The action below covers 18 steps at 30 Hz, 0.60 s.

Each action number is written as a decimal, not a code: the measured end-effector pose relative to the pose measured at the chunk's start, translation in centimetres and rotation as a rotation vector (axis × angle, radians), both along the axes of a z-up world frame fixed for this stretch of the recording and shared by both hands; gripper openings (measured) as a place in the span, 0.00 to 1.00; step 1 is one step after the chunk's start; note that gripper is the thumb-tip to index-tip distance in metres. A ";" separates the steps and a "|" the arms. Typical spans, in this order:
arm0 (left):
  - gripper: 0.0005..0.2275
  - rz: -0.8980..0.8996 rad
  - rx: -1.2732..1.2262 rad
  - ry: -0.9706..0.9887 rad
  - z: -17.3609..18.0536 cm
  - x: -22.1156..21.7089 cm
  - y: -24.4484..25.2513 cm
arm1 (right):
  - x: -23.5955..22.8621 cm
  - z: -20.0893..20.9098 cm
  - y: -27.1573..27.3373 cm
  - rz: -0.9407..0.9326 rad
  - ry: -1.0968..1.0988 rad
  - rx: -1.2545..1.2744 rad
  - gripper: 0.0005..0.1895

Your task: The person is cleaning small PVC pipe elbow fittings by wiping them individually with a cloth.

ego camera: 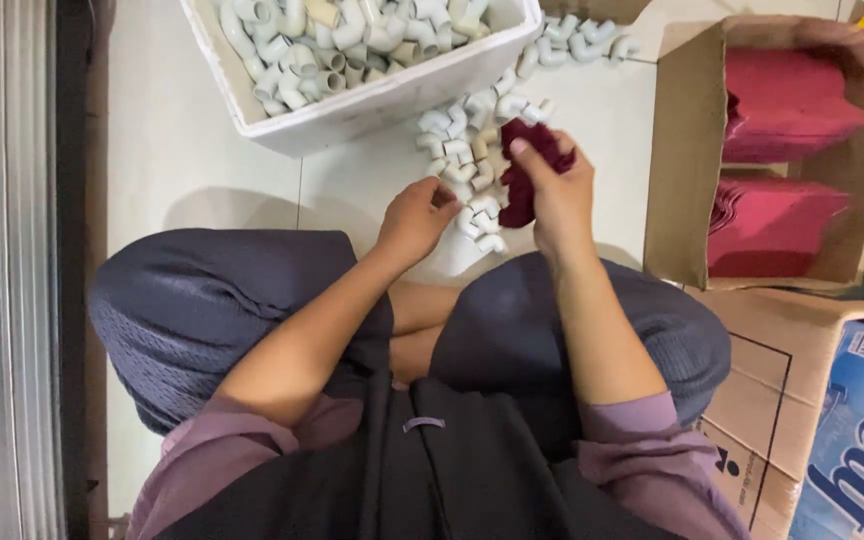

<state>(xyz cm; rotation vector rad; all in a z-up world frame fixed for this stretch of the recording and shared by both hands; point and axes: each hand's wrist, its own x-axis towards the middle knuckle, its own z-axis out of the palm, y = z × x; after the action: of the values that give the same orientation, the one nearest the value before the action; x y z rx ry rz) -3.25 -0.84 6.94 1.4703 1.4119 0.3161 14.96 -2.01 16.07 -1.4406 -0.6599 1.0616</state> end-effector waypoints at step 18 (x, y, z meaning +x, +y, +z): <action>0.19 -0.001 0.115 0.887 -7.2 -4.8 4.6 | 1.2 0.5 0.5 0.005 -0.007 0.022 0.05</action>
<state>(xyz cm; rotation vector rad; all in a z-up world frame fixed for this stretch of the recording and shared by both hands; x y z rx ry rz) -8.00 3.78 -0.27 1.8018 2.0999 -0.3148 16.20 -1.54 16.61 -1.4248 -0.6787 1.0509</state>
